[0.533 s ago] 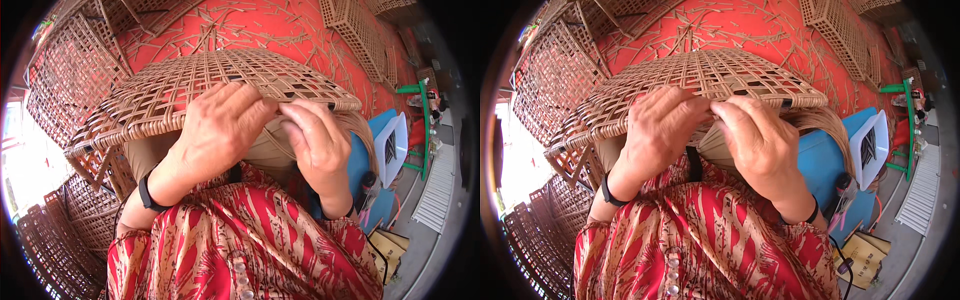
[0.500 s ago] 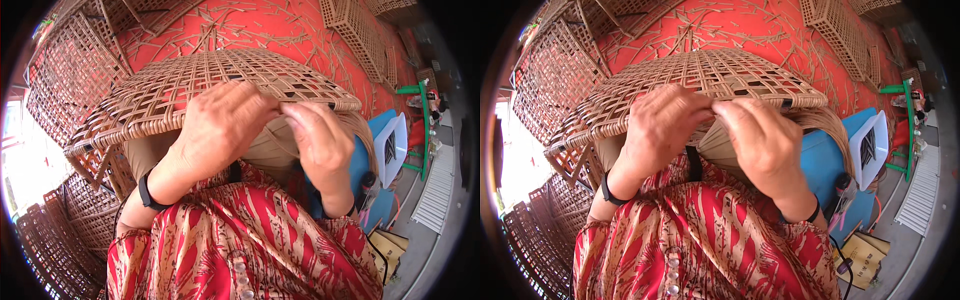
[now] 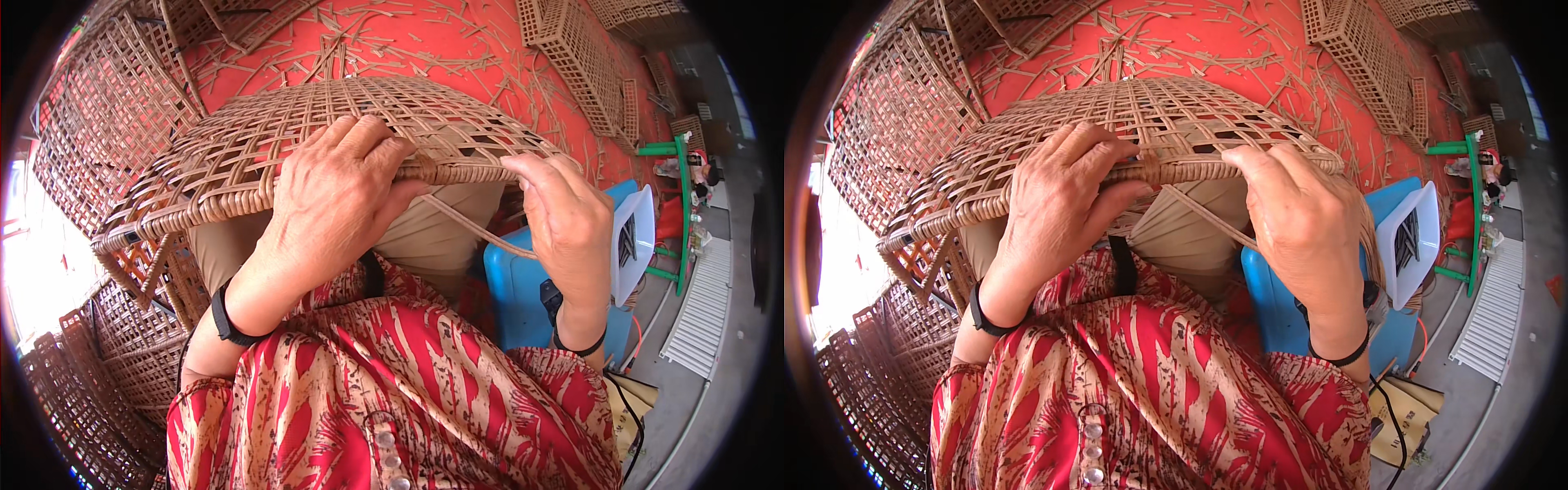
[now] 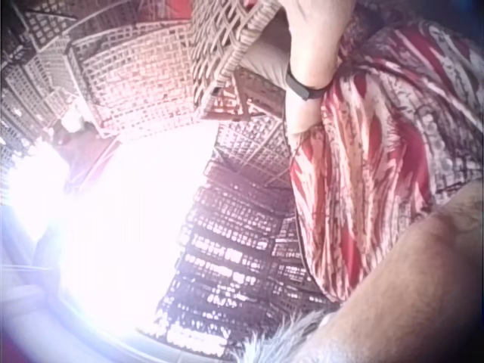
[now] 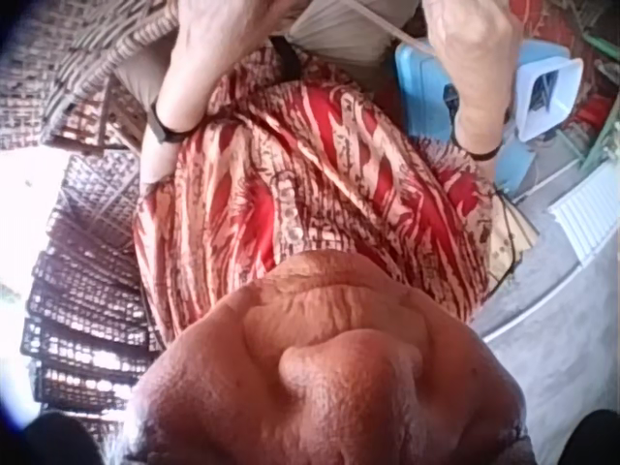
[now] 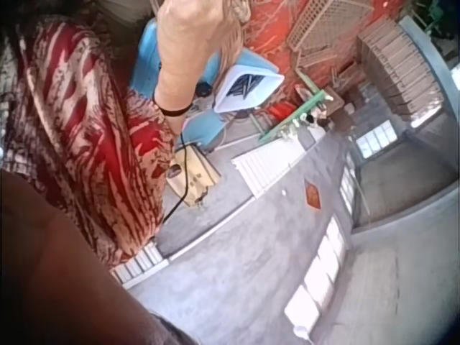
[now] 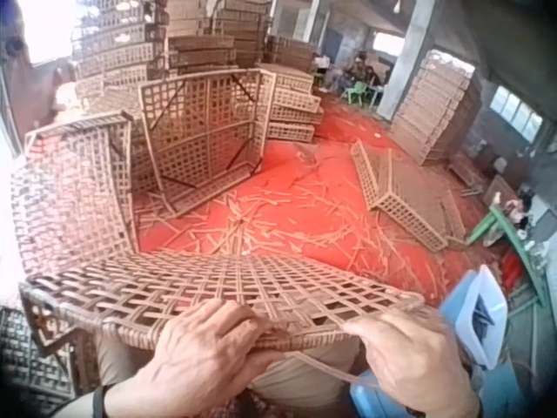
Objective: Weaving and securing bamboo strips to a furniture frame using pliers and a weaving tool.
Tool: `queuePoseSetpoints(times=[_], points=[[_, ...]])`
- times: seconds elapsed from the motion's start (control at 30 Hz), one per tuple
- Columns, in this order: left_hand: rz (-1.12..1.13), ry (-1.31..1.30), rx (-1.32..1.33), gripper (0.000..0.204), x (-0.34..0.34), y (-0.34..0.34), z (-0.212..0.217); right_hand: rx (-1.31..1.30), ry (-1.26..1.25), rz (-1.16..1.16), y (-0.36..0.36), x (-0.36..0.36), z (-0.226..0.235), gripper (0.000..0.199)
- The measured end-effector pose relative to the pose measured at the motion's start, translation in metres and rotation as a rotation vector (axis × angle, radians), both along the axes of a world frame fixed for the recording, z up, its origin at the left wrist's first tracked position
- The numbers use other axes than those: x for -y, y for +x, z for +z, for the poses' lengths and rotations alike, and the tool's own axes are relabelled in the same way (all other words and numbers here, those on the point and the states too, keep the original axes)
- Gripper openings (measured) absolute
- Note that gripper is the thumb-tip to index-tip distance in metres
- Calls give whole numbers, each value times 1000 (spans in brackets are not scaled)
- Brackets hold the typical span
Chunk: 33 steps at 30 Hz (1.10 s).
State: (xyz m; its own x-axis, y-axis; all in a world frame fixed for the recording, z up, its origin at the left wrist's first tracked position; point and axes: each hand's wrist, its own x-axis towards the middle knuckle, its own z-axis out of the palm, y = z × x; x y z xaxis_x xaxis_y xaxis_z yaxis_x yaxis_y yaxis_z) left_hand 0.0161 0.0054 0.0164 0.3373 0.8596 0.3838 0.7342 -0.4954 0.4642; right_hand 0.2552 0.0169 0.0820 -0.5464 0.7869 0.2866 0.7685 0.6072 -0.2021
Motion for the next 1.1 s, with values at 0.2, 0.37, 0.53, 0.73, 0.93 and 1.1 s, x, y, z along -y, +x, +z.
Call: queuePoseSetpoints(times=[0.2, 0.37, 0.53, 0.73, 0.93, 1.1], points=[[-5, 42, 28, 30, 0, 2, -1, 7, 20, 13, 0, 1, -6, 24], [-19, 45, 31, 28, -1, 2, -2, -8, 71, 67, 1, 1, -12, 26], [-17, 21, 18, 28, -1, 5, -3, 84, 82, 124, -5, -10, -1, 25], [-4, 6, 23, 28, -2, 8, -3, 205, 87, 201, -12, -19, 5, 29], [-11, -14, 27, 28, -2, 3, -2, 300, 122, 231, -16, -22, 1, 14], [-13, -5, 21, 31, -3, 0, -3, 303, 129, 232, -26, -24, 2, 28]])
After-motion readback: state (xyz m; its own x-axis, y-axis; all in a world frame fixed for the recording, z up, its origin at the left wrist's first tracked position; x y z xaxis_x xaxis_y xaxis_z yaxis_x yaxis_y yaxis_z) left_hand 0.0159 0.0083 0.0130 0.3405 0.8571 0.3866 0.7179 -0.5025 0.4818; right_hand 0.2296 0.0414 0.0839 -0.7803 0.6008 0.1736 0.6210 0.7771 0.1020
